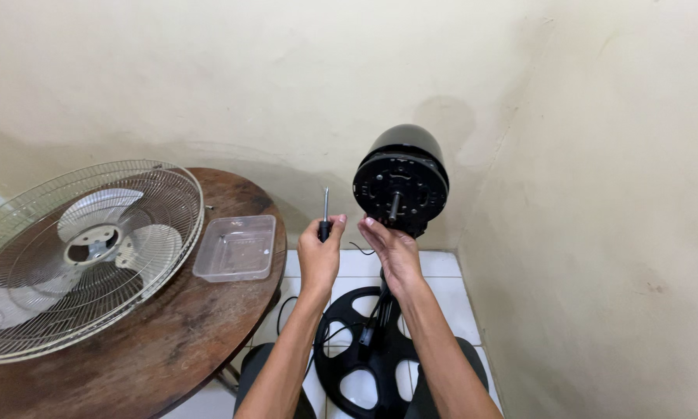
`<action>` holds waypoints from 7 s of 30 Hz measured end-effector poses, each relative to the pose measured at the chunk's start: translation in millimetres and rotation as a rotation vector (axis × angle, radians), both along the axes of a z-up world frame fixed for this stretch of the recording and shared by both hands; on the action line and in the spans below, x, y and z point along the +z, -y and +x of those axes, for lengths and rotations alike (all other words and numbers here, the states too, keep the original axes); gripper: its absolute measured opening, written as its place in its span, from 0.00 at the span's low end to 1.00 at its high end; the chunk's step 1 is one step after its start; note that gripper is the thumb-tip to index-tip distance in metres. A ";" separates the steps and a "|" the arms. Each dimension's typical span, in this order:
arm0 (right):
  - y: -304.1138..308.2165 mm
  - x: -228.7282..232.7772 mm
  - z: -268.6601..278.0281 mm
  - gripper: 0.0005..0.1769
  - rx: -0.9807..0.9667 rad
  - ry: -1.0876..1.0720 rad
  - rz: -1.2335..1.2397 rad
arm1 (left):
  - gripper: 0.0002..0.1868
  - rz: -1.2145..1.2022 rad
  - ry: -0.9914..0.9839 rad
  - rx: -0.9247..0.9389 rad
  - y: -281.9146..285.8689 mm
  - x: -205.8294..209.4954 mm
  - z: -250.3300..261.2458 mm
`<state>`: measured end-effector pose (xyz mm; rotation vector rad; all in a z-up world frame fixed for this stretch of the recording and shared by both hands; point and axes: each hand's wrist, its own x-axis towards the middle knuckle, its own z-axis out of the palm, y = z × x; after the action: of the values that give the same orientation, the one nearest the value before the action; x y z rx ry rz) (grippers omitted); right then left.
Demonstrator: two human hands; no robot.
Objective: The person disassembles a standing electric fan by removing the front grille, fan blades, rear grille, and motor housing. They place each component on a nearby round wooden table and use a screwdriver to loosen screws on the motor housing.
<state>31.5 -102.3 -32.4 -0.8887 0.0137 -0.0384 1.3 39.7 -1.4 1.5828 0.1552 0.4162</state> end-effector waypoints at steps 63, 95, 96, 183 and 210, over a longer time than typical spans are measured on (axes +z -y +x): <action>33.9 9.7 -15.6 0.15 0.188 -0.018 -0.070 | 0.75 -0.764 -0.270 -0.790 23.7 32.7 84.2; 102.3 69.1 60.0 0.67 0.163 -0.196 -0.308 | 0.43 -0.705 -0.200 -0.852 35.3 39.2 101.8; 104.2 62.7 61.5 0.68 0.168 -0.167 -0.280 | 0.43 -0.671 -0.224 -0.857 34.1 37.8 107.1; 93.3 137.4 -2.4 0.59 -0.398 0.771 -0.304 | 0.25 0.109 0.775 -0.340 53.3 169.6 15.7; -120.9 132.4 20.0 0.64 -0.203 0.819 -0.980 | 0.21 0.398 0.174 0.344 -172.9 48.1 50.5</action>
<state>51.5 18.6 100.0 -1.7880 -0.7346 -0.6392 51.8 212.6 46.8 1.9046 0.2218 0.8937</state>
